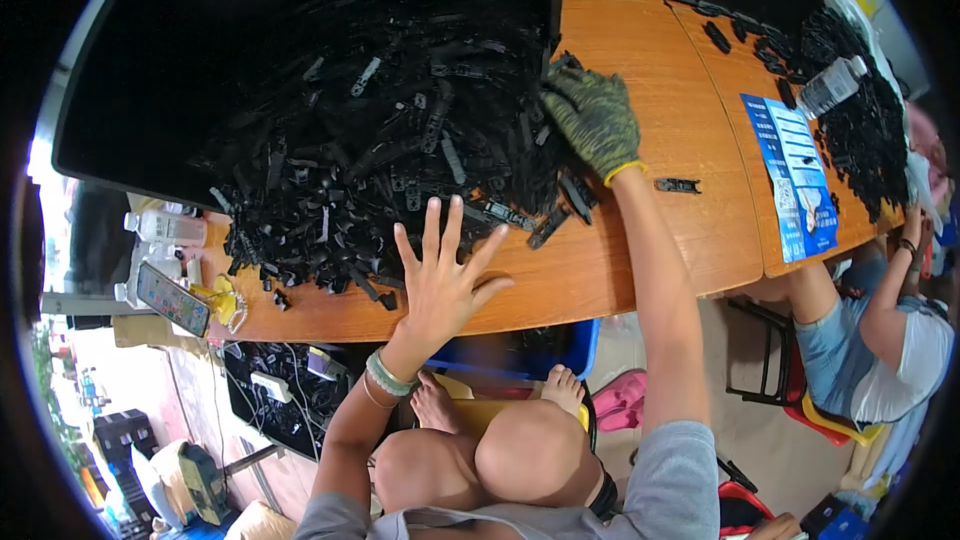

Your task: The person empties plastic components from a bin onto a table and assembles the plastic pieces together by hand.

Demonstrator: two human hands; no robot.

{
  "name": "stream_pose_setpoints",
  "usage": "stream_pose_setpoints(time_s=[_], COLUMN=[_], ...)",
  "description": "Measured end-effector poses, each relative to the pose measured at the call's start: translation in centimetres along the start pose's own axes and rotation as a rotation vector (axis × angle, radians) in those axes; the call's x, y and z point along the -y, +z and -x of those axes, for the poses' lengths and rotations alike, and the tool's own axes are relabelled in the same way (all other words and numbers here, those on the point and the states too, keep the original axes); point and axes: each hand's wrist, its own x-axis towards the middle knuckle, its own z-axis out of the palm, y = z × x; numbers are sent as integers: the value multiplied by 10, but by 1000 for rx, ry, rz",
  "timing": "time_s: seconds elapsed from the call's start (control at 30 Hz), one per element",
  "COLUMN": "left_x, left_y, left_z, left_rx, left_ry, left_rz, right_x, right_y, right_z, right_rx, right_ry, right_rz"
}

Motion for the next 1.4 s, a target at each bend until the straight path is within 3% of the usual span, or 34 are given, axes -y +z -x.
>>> stream_pose_setpoints(time_s=[0.17,0.27,0.37,0.47,0.53,0.63,0.7,0.77,0.8,0.83,0.9,1.03,1.1,1.17,1.23,1.27,1.4], left_x=[-9,-7,-7,-5,-9,-18,-19,-10,-5,5,24,40,41,38,36,36,37], left_y=[5,3,7,4,0,-9,-10,-5,-9,-11,-20,-26,-27,-30,-34,-35,-35], left_z=[-1,0,3,6,18,44,65,86,96,100,107,99,93,89,88,88,93], left_rx=[-9,-7,-41,-88,-86,-205,-242,-266,-288,-366,-395,-339,-312,-271,-223,-183,-172], left_ry=[-9,-2,31,65,65,178,244,201,167,114,-91,-351,-339,-395,-486,-569,-604], left_rz=[68,136,184,193,179,377,430,414,412,393,390,441,406,269,230,196,250], right_x=[27,25,4,-21,-41,-51,-32,-8,-13,-13,3,81,108,130,148,150,146], right_y=[-7,-47,-97,-123,-121,-99,-92,-95,-94,-88,-85,-102,-97,-92,-85,-71,-49], right_z=[38,53,74,102,123,145,146,139,145,150,154,161,166,173,175,182,193], right_rx=[-91,145,164,100,77,98,79,236,171,180,-174,-78,86,247,402,302,360], right_ry=[20,62,175,194,177,45,111,248,139,117,338,375,429,482,502,341,98], right_rz=[135,-406,-453,-319,167,327,404,517,557,532,-506,-818,-1066,-1146,-909,-803,-484])
